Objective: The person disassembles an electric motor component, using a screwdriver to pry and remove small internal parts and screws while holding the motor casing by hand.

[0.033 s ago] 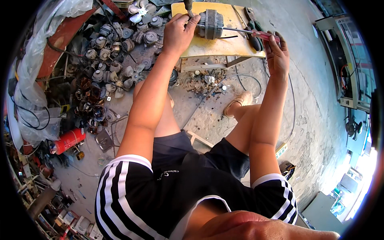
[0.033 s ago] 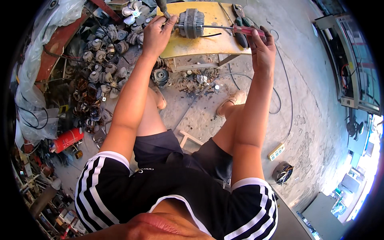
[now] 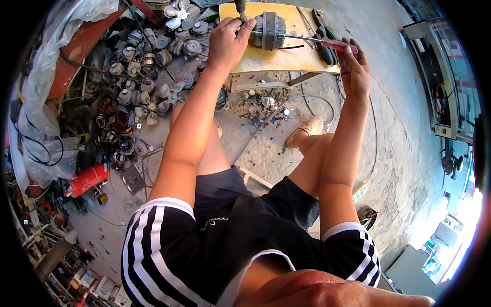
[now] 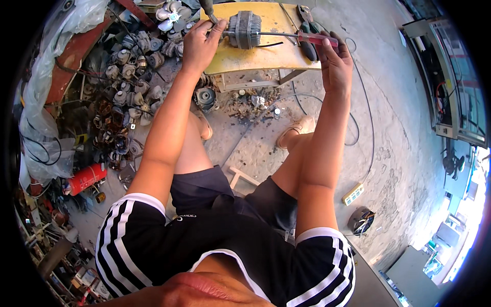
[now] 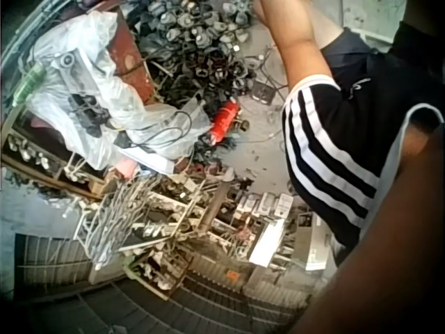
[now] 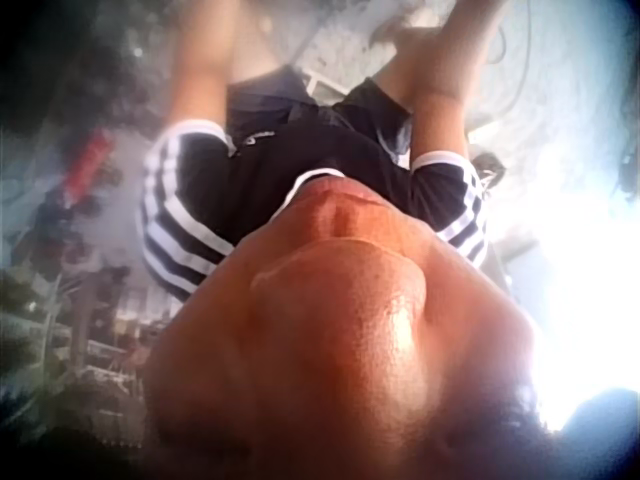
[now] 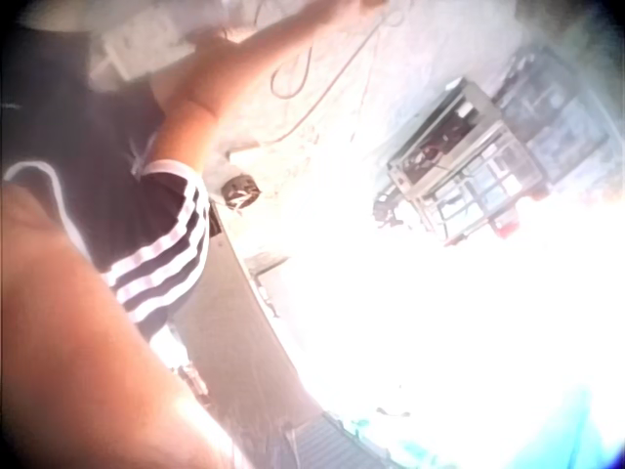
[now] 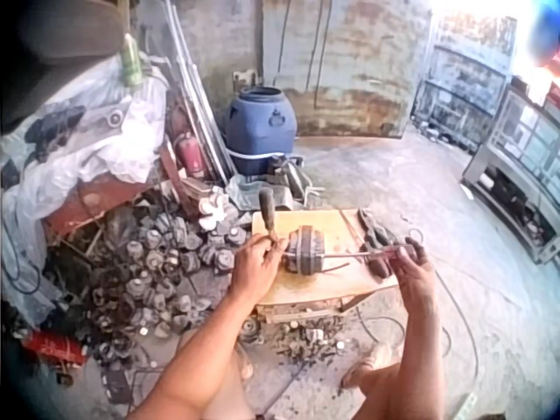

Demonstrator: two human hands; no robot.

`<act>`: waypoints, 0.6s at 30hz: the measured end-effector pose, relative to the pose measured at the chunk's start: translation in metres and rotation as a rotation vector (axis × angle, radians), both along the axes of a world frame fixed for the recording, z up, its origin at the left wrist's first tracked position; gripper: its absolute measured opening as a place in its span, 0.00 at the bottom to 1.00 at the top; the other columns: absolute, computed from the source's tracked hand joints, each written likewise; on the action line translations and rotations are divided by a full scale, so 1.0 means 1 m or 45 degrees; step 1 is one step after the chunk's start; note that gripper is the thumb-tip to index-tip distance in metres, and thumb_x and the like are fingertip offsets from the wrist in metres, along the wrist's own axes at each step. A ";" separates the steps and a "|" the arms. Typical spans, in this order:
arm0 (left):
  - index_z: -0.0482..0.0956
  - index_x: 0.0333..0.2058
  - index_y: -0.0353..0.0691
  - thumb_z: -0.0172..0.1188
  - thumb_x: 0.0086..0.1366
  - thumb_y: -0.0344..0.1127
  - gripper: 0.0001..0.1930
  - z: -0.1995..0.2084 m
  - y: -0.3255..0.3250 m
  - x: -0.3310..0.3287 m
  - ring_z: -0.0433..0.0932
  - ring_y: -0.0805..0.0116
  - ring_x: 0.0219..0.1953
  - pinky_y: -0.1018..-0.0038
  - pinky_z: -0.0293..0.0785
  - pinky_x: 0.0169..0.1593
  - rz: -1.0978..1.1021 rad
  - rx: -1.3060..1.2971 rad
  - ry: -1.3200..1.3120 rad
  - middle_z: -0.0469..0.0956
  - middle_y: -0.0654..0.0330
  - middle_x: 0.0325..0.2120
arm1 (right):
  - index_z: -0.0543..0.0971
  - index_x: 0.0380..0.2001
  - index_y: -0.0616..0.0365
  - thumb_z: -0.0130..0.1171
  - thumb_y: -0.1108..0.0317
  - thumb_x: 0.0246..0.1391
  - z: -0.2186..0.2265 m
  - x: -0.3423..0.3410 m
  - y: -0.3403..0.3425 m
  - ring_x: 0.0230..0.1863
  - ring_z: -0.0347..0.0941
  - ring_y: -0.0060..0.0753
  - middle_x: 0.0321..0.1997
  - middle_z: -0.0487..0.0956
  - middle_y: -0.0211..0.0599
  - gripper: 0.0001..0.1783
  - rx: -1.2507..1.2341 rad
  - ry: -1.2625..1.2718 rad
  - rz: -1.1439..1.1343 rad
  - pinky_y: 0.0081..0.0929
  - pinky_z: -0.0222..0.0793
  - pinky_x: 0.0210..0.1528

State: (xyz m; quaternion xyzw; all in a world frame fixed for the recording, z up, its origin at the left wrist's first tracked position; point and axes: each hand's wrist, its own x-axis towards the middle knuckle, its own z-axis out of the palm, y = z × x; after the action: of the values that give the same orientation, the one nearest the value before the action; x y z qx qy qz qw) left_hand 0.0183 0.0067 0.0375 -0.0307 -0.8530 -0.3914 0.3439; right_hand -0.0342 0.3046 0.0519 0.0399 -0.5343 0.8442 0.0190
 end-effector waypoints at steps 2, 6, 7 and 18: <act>0.82 0.34 0.37 0.57 0.65 0.48 0.18 -0.001 -0.001 0.001 0.78 0.54 0.32 0.66 0.73 0.36 0.006 0.003 -0.046 0.78 0.54 0.29 | 0.66 0.53 0.64 0.57 0.70 0.59 0.001 0.002 -0.003 0.49 0.75 0.37 0.47 0.75 0.43 0.21 -0.081 -0.020 0.044 0.31 0.75 0.53; 0.82 0.38 0.38 0.55 0.66 0.50 0.19 0.001 0.001 0.003 0.80 0.58 0.36 0.69 0.73 0.40 0.019 0.045 -0.147 0.80 0.56 0.33 | 0.67 0.55 0.57 0.56 0.66 0.61 0.004 0.016 -0.030 0.45 0.75 0.32 0.45 0.76 0.37 0.21 -0.136 -0.275 -0.151 0.29 0.75 0.48; 0.82 0.39 0.39 0.55 0.66 0.50 0.19 0.001 0.002 0.003 0.80 0.59 0.37 0.70 0.73 0.40 0.023 0.059 -0.163 0.80 0.56 0.33 | 0.67 0.56 0.55 0.56 0.65 0.61 0.005 0.018 -0.033 0.44 0.75 0.30 0.45 0.76 0.35 0.21 -0.112 -0.362 -0.234 0.28 0.74 0.46; 0.81 0.32 0.37 0.57 0.64 0.48 0.17 -0.004 0.002 -0.003 0.78 0.51 0.31 0.64 0.73 0.34 0.020 0.073 0.020 0.78 0.53 0.27 | 0.64 0.57 0.53 0.53 0.66 0.62 -0.001 0.015 -0.034 0.49 0.72 0.31 0.50 0.73 0.39 0.21 -0.137 -0.144 -0.234 0.31 0.73 0.49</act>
State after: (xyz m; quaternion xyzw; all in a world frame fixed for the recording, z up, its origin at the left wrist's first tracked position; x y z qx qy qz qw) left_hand 0.0156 0.0087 0.0331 -0.0172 -0.8389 -0.4127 0.3544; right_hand -0.0195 0.2706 0.0505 -0.0579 -0.4897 0.8673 0.0684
